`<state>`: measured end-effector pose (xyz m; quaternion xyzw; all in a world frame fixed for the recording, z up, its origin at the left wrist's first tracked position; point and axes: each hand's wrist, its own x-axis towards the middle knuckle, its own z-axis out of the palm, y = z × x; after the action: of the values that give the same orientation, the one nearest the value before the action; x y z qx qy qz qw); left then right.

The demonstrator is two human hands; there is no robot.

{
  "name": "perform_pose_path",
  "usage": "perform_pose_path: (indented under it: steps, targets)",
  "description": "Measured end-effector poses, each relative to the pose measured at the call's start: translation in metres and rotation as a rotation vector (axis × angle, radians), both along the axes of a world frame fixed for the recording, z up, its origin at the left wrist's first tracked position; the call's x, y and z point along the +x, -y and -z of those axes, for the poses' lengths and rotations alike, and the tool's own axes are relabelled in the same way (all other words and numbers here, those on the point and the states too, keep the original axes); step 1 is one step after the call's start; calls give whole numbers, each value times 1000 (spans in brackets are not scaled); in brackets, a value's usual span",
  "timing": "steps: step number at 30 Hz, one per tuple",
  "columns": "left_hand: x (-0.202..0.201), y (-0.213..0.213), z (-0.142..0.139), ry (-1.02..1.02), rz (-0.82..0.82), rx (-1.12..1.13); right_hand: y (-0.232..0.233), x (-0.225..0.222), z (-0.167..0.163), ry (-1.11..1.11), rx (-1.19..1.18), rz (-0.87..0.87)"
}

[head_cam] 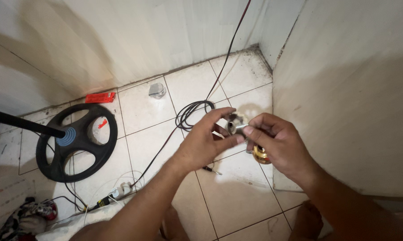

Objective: The person removes a brass doorknob from a door, working the knob and rose off the spindle by hand. They then sit on the floor and disassemble the knob mechanism, separating the latch assembly, rose plate, and cylinder parts on the tiled floor.

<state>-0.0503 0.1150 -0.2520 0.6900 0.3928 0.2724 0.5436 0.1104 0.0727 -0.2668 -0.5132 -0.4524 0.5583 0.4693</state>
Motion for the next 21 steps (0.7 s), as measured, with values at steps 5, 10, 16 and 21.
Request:
perform_pose_path:
  steps: [5, 10, 16, 21]
  targets:
    - [-1, 5, 1, -10, 40, 289, -1, 0, -1, -72, 16, -26]
    - [3, 6, 0, 76, 42, 202, 1, 1, -6, -133, -16, -8]
    - [4, 8, -5, -55, 39, 252, 1, 1, -8, -134, -78, 62]
    - [6, 9, -6, 100, 50, 241, 0, 3, -8, -169, -82, 59]
